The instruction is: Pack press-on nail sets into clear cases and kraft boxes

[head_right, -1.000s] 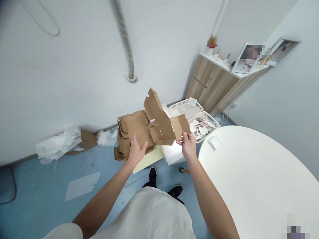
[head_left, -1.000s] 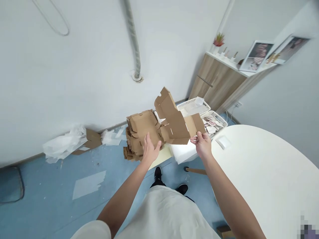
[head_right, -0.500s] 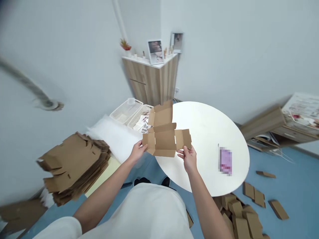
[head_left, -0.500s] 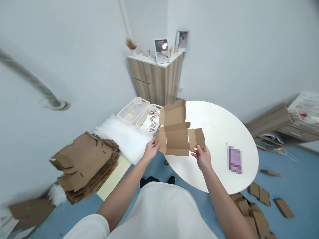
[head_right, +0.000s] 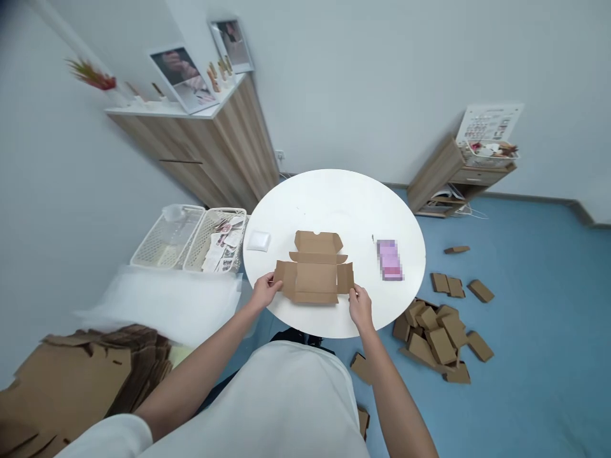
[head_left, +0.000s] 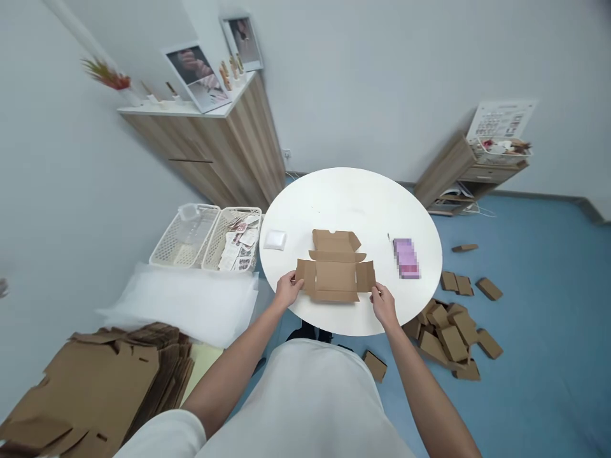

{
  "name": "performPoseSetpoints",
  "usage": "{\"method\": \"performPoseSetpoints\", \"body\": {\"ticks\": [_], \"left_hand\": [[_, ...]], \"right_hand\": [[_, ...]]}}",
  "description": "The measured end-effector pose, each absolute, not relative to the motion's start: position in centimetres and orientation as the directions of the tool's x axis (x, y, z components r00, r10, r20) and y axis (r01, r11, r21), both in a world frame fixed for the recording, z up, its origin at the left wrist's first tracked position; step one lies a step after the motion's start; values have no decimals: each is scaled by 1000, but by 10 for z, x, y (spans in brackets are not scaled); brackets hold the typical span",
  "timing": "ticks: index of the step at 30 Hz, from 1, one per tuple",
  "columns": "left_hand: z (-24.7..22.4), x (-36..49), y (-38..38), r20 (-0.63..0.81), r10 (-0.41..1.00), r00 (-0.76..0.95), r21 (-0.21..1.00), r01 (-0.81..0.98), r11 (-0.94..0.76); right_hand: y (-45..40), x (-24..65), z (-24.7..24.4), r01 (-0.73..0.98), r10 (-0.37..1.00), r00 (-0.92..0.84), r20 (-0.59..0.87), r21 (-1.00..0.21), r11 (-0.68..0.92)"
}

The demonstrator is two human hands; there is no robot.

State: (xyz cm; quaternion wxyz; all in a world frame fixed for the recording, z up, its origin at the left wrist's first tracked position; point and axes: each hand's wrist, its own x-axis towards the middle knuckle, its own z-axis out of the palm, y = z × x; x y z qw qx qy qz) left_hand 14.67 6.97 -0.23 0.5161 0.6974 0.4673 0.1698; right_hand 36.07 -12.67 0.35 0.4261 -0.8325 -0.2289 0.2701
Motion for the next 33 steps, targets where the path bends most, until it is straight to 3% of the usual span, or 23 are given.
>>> {"method": "performPoseSetpoints", "body": {"ticks": [11, 14, 16, 22, 26, 33], "left_hand": [[-28, 162, 79, -343, 787, 513, 821, 570, -14], [-23, 157, 77, -169, 809, 563, 772, 586, -246], [-15, 154, 72, -75, 746, 662, 704, 565, -431], [-3, 164, 46, -101, 404, 909, 518, 395, -759], [-12, 175, 34, -135, 366, 921, 452, 386, -804], [-23, 185, 20, -223, 453, 863, 334, 505, -796]], "right_hand": [[-129, 361, -24, 167, 482, 819, -312, -673, -721], [-131, 360, -24, 204, 438, 868, -232, -639, -742], [-130, 362, -20, 235, 417, 889, -189, -594, -770], [-101, 383, 1, 290, 447, 858, -253, -479, -829], [-72, 409, 5, 299, 513, 798, -316, -532, -792], [-31, 448, -21, 242, 740, 541, -399, -769, -592]]}}
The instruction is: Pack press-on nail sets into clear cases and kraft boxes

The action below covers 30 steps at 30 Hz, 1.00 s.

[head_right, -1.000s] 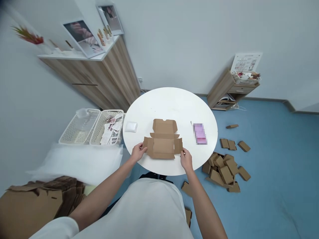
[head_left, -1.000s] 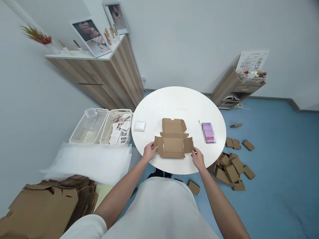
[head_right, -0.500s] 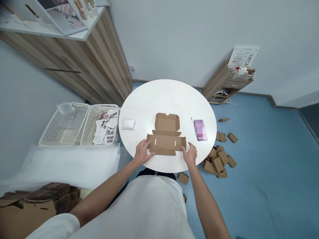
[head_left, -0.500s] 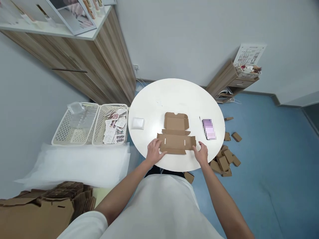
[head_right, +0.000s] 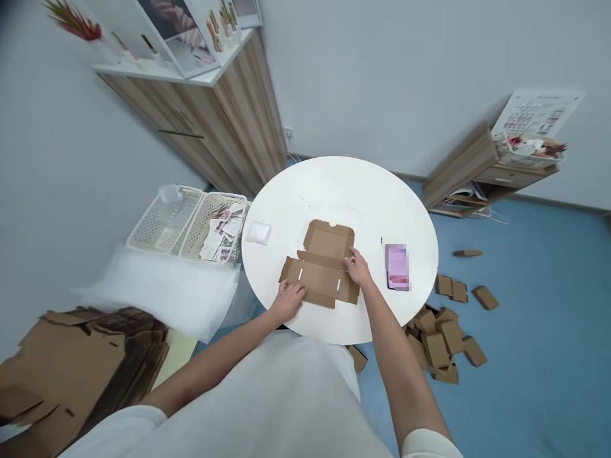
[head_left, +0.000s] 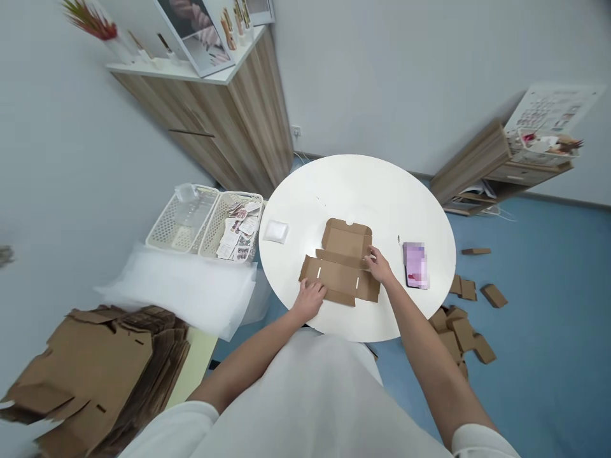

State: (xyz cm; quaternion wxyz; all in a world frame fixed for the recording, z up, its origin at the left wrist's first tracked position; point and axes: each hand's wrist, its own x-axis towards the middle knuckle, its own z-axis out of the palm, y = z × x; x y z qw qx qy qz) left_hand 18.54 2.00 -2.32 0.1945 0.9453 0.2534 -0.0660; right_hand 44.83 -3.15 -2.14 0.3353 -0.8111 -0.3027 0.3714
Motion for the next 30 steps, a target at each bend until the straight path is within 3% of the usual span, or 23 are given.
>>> {"method": "performPoseSetpoints", "body": {"ticks": [6, 11, 17, 23, 27, 30], "left_hand": [[-27, 198, 10, -323, 497, 806, 263, 581, -771], [-23, 217, 8, -277, 554, 785, 229, 614, -756], [-12, 240, 18, -273, 611, 743, 74, 649, -757], [-12, 249, 29, -330, 596, 732, 56, 645, -762], [-15, 248, 32, -321, 585, 745, 78, 636, -768], [-16, 247, 35, -313, 570, 760, 98, 623, -776]], "right_hand": [[-17, 460, -41, 248, 769, 512, -383, -791, -559], [-25, 463, -42, 262, 797, 490, -354, -812, -521], [-40, 462, -37, 433, 869, 398, -293, -776, -459], [-44, 458, -35, 527, 904, 352, -244, -747, -406], [-52, 447, -27, 708, 898, 424, -116, -577, -408], [-59, 431, -20, 873, 959, 281, -46, -403, -275]]}}
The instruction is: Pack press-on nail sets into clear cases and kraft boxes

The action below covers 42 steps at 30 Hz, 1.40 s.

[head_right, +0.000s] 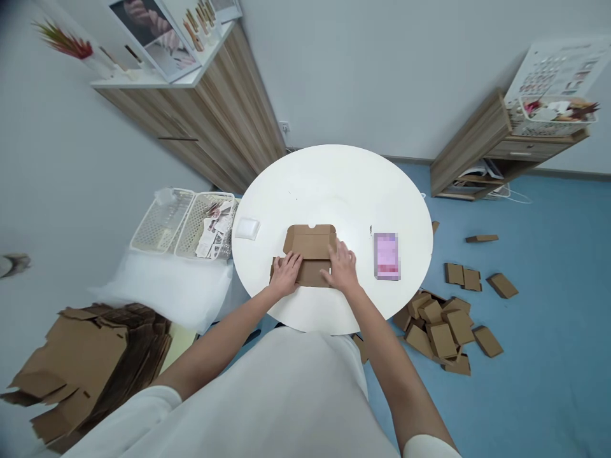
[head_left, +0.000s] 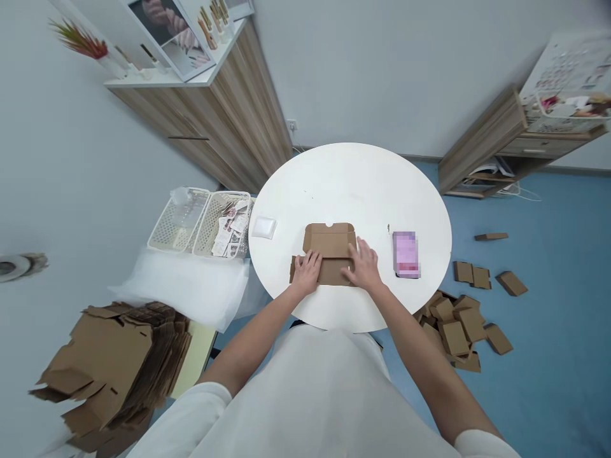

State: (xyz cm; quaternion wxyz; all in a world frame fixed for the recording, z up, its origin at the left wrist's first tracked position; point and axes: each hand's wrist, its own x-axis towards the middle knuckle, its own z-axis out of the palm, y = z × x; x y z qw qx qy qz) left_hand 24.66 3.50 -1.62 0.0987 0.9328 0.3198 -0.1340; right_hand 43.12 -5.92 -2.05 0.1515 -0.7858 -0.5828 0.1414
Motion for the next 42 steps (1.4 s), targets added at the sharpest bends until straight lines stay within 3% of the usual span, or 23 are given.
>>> {"method": "performPoseSetpoints", "body": {"ticks": [4, 10, 13, 16, 18, 21, 31, 42], "left_hand": [[-16, 250, 39, -270, 562, 782, 132, 608, -783], [-9, 239, 35, -189, 640, 745, 217, 667, -712], [-16, 210, 29, -138, 796, 590, 319, 787, -528], [-31, 178, 29, -241, 906, 347, 457, 864, -209], [-42, 166, 34, -291, 885, 363, 566, 811, -146], [-51, 165, 44, -258, 882, 395, 655, 743, -141], [-38, 185, 54, -360, 877, 318, 735, 676, 57], [-28, 190, 32, -321, 841, 436, 719, 690, -83]], "right_hand": [[-62, 411, -23, 954, 982, 28, -187, -288, -82], [-55, 404, -33, 962, 962, 114, -248, -215, -170], [-55, 402, -35, 957, 960, 134, -246, -218, -190], [-59, 397, -37, 950, 960, 144, -240, -238, -202], [-61, 394, -39, 943, 961, 140, -239, -263, -203], [-63, 389, -39, 934, 963, 109, -246, -306, -184], [-64, 382, -39, 896, 950, 138, -280, -372, -240], [-68, 365, -45, 886, 964, 117, -238, -413, -210]]}}
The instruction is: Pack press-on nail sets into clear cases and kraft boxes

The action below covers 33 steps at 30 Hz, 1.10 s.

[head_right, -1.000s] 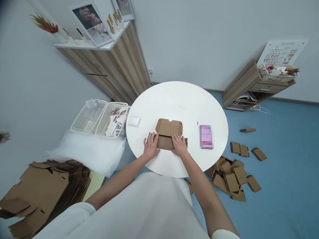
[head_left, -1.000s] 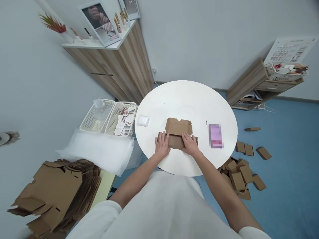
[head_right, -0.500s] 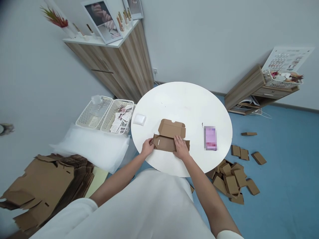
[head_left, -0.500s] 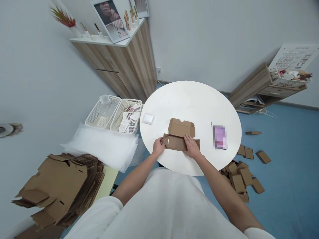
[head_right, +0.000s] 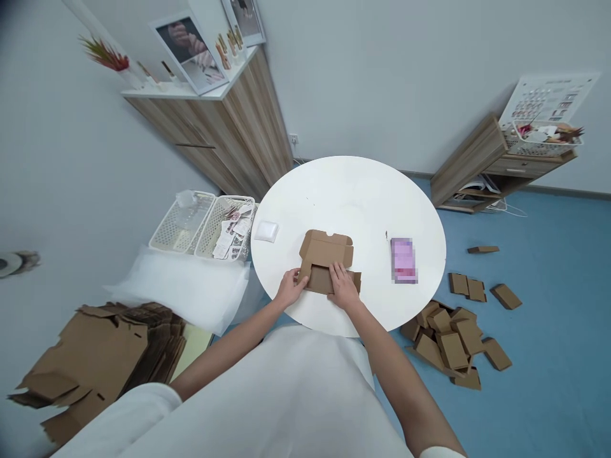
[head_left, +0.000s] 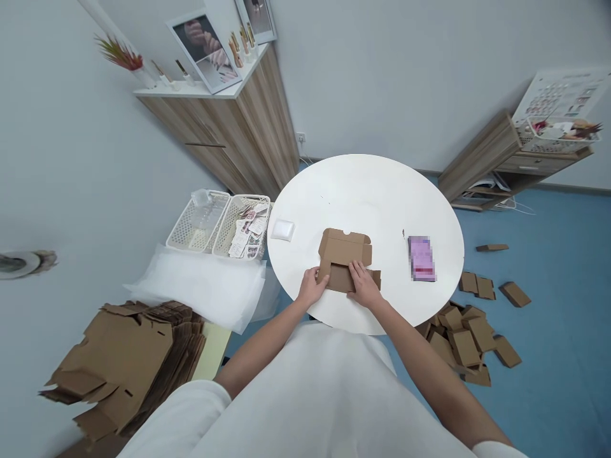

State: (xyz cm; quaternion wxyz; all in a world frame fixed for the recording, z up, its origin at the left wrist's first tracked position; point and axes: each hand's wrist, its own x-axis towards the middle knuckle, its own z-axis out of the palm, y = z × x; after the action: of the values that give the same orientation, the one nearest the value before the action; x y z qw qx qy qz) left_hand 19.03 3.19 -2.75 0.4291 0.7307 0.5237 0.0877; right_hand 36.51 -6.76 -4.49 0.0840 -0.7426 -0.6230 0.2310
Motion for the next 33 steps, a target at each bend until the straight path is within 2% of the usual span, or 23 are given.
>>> {"method": "performPoseSetpoints", "body": {"ticks": [7, 11, 17, 23, 25, 29, 31, 33], "left_hand": [[-27, 190, 46, -448, 807, 384, 522, 845, -113], [-26, 192, 53, -463, 772, 436, 483, 854, -193], [-28, 190, 62, -511, 723, 465, 478, 853, -211], [-28, 197, 62, -471, 747, 469, 343, 878, -335], [-25, 193, 61, -444, 737, 510, 388, 851, -355], [-17, 174, 63, -319, 660, 680, 572, 694, -438], [-14, 165, 65, -294, 568, 768, 587, 615, -527], [-13, 162, 69, -338, 487, 806, 545, 589, -597]], "right_hand": [[-74, 365, -41, 886, 962, 14, -273, -442, -138], [-77, 364, -40, 888, 960, 19, -280, -436, -145], [-80, 362, -36, 908, 957, 19, -290, -395, -138], [-79, 353, -35, 923, 951, 69, -300, -343, -175], [-79, 350, -36, 924, 949, 87, -304, -331, -191], [-78, 347, -37, 916, 948, 98, -302, -345, -205], [-75, 344, -36, 912, 951, 98, -292, -356, -203], [-73, 339, -34, 910, 954, 91, -285, -365, -195]]}}
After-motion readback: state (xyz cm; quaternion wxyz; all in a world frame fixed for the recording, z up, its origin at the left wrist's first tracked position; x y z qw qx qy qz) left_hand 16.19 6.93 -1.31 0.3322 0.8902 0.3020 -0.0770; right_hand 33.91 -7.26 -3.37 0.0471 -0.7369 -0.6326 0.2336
